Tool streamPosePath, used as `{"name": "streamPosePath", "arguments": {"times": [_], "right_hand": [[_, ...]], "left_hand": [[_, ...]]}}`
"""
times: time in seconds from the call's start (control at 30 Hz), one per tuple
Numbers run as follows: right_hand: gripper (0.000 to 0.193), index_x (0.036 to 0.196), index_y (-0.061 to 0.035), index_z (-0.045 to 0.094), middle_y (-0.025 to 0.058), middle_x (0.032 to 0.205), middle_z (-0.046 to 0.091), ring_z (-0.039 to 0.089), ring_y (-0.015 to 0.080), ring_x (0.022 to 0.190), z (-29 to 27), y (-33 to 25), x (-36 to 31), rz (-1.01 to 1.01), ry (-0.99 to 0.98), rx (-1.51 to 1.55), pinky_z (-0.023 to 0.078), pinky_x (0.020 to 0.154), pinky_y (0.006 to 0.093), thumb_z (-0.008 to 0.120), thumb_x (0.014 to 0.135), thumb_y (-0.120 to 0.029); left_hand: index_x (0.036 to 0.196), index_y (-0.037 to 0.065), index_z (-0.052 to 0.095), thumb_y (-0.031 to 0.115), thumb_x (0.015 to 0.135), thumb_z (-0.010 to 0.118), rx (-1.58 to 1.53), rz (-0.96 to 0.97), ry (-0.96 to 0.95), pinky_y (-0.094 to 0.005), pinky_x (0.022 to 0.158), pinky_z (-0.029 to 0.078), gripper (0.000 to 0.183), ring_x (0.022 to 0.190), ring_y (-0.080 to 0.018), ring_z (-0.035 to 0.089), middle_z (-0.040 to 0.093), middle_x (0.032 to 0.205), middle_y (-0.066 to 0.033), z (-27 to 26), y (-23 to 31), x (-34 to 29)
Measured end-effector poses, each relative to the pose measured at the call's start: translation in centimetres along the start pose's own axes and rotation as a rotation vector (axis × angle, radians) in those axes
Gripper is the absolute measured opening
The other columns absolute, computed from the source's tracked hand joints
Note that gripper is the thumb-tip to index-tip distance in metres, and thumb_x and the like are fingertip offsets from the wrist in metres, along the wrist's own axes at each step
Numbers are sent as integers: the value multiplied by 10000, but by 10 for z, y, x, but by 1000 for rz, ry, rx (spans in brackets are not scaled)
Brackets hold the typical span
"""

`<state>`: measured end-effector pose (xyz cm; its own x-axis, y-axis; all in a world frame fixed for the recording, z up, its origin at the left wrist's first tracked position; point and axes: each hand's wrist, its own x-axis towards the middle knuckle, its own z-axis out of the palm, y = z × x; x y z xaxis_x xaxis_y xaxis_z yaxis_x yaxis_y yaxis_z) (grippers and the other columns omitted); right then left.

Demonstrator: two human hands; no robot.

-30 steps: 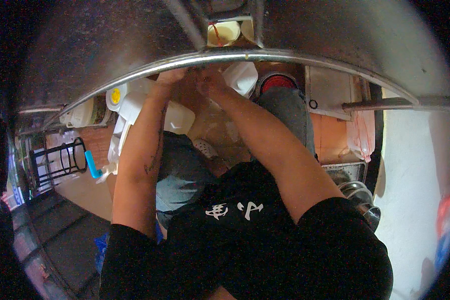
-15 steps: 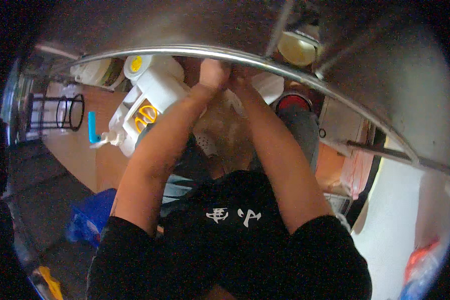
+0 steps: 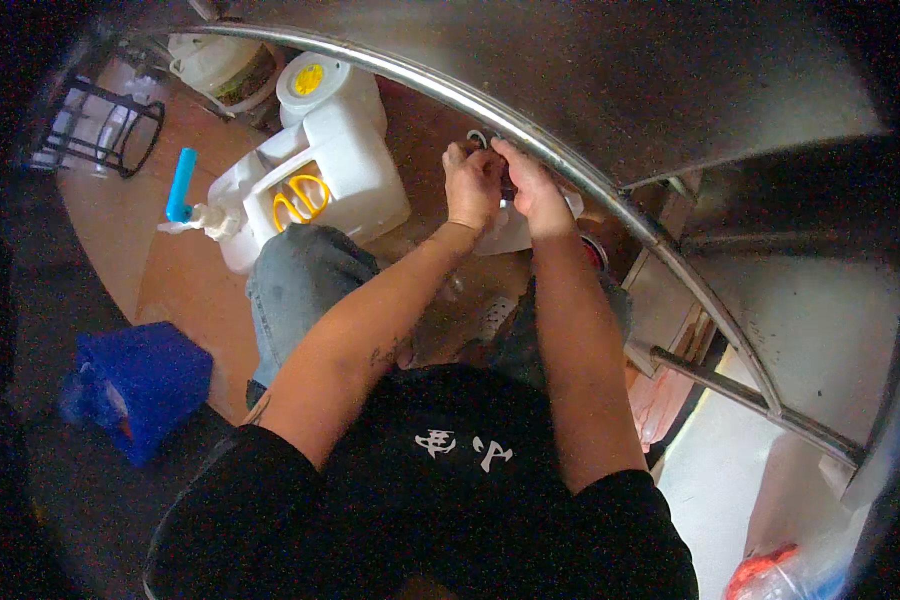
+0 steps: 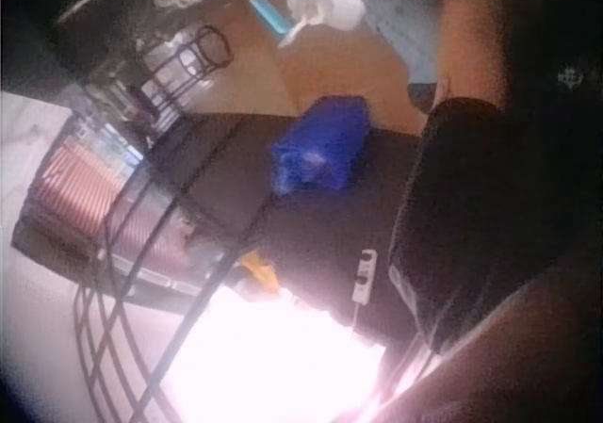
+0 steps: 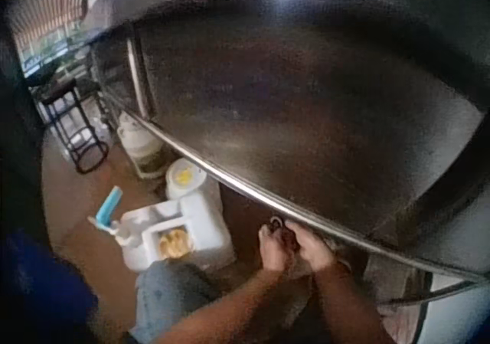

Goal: The person kneels under a stainless steel counter and works on a plumbing connection, using a white cloth to wipe the area and a pair of scissors to cut a red zip tie. The person then manipulates a flexible hose and a white plastic fitting, appearing to secure or adjust the connection.

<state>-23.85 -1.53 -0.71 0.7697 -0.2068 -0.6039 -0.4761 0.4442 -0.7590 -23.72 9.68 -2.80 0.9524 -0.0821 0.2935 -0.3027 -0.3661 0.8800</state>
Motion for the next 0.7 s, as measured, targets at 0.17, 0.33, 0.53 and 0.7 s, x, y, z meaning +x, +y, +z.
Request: {"name": "streamPosePath", "arguments": {"times": [0.17, 0.33, 0.53, 0.7], "right_hand": [[135, 968, -109, 693, 11, 883, 677, 617, 156, 785, 1, 1, 12, -64, -55, -44, 490, 705, 310, 690, 926, -237], [147, 941, -93, 691, 16, 773, 661, 581, 108, 686, 3, -16, 15, -48, -121, -351, 466, 633, 268, 656, 947, -235], [202, 1029, -54, 686, 1, 723, 571, 490, 94, 620, 8, -41, 14, -116, -191, -617, 399, 577, 237, 538, 963, -174], [192, 1019, -76, 678, -12, 698, 525, 441, 88, 594, 1, -42, 35, -138, -108, -892, 347, 536, 234, 520, 948, -161]], "left_hand": [[1066, 20, 611, 37, 889, 613, -212, -78, 67, -425, 950, 459, 177, 1111, -353, 541, 536, 1112, -186, 5, -7, -12], [1197, 41, 487, 14, 931, 529, -971, -819, 40, -436, 844, 543, 271, 999, -251, 607, 558, 1141, -138, 0, -16, 1], [1241, 69, 538, 17, 949, 574, -1252, -832, -258, -359, 758, 563, 300, 892, -189, 623, 615, 1068, -67, 9, -41, 33], [1018, 11, 661, 102, 976, 596, -762, -547, -253, -326, 746, 501, 119, 796, -163, 594, 663, 872, -52, 20, -57, 28]]}}
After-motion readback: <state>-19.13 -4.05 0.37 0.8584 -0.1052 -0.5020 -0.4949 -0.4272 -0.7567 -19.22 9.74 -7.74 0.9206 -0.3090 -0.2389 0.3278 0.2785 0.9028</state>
